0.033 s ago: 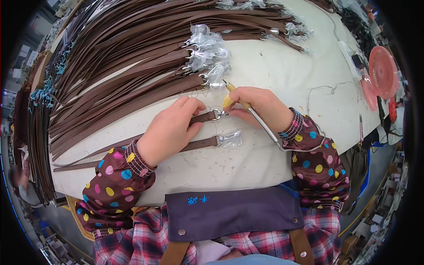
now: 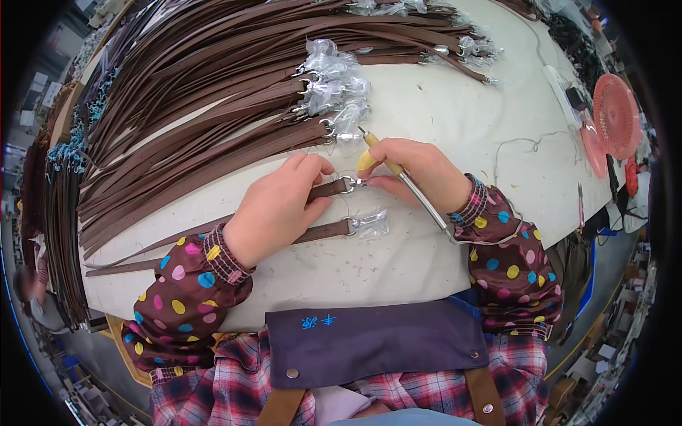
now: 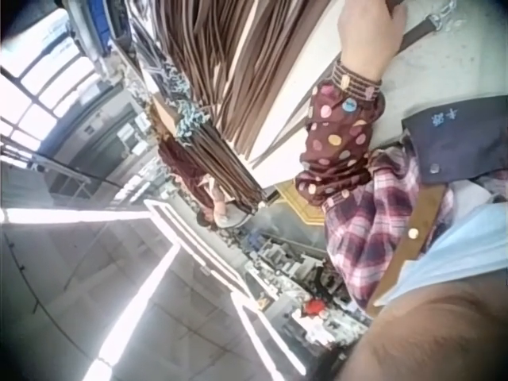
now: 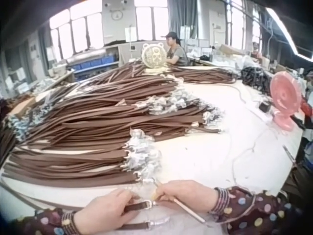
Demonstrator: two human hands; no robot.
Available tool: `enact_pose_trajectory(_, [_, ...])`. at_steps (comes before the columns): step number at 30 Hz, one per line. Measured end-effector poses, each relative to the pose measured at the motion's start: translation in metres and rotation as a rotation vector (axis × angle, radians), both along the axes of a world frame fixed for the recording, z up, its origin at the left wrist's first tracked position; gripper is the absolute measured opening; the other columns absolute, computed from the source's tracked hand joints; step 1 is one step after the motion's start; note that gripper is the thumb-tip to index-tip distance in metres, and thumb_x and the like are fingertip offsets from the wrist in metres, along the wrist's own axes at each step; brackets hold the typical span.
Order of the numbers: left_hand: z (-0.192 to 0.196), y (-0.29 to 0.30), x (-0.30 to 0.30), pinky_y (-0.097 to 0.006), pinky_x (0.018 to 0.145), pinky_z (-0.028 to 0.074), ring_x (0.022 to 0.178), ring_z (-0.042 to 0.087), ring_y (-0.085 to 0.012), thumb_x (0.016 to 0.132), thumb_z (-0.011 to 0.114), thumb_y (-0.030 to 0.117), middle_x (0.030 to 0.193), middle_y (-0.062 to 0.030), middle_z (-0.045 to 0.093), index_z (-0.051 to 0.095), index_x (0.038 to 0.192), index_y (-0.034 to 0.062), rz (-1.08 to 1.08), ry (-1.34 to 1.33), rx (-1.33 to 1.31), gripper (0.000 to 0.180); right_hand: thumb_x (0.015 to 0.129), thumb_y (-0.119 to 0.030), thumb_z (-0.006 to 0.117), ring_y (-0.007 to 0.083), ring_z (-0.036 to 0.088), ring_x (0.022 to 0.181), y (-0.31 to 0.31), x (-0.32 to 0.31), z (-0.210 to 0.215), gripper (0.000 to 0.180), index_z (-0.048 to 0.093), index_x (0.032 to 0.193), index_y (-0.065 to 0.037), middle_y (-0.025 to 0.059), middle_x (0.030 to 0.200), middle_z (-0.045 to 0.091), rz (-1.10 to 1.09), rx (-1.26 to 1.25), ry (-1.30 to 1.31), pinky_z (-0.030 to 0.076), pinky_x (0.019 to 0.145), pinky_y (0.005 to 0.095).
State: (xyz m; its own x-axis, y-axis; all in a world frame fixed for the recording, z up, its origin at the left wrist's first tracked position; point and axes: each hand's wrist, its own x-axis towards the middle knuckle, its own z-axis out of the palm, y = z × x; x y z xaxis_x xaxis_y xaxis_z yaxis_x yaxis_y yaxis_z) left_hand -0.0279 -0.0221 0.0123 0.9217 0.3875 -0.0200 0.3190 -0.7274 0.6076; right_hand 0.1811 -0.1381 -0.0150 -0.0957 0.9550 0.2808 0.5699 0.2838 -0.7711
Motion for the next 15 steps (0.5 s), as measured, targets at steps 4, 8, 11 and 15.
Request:
enact_pose_trajectory(4, [-0.003,-0.008,0.009,-0.035,0.065,0.050,0.079,0.063,-0.0235,0.079,0.069,0.013,0.093,-0.0061,0.058,0.056,0.095,0.0075,0.079,0.001,-0.006,0.021,0.087,-0.006,0.064,0.0205,0.065,0.082,0.001,-0.006,0.001,0.020,0.057,0.106,-0.005,0.0079,0.088,0.067,-0.089,0.067,0.170,0.050,0.074,0.0296])
enact_pose_trajectory(8, [-0.008,-0.005,0.008,-0.035,0.064,0.050,0.076,0.063,-0.0222,0.079,0.070,0.014,0.088,-0.0057,0.059,0.057,0.092,0.0064,0.065,-0.016,-0.021,0.020,0.093,-0.013,0.061,0.0097,0.062,0.082,-0.002,-0.014,0.006,0.020,0.059,0.109,-0.001,0.0052,0.087,0.068,-0.134,0.047,0.561,0.048,0.073,0.0239])
enact_pose_trajectory(11, [-0.009,-0.002,0.007,-0.032,0.060,0.048,0.069,0.062,-0.0200,0.081,0.069,0.013,0.079,-0.0056,0.061,0.057,0.088,0.0048,0.090,-0.019,-0.138,0.016,0.094,-0.017,0.061,0.0073,0.059,0.077,0.001,-0.023,0.000,0.019,0.062,0.102,0.000,0.0023,0.081,0.065,-0.159,0.072,0.609,0.048,0.070,0.0236])
enact_pose_trajectory(15, [-0.019,0.004,0.000,-0.027,0.055,0.046,0.060,0.060,-0.0136,0.086,0.065,0.011,0.070,-0.0055,0.062,0.056,0.086,0.0017,0.223,-0.103,-0.407,0.012,0.088,-0.019,0.067,0.0079,0.055,0.067,0.006,-0.033,-0.001,0.021,0.058,0.092,0.000,0.0030,0.075,0.063,-0.227,-0.075,0.488,0.047,0.062,0.0243])
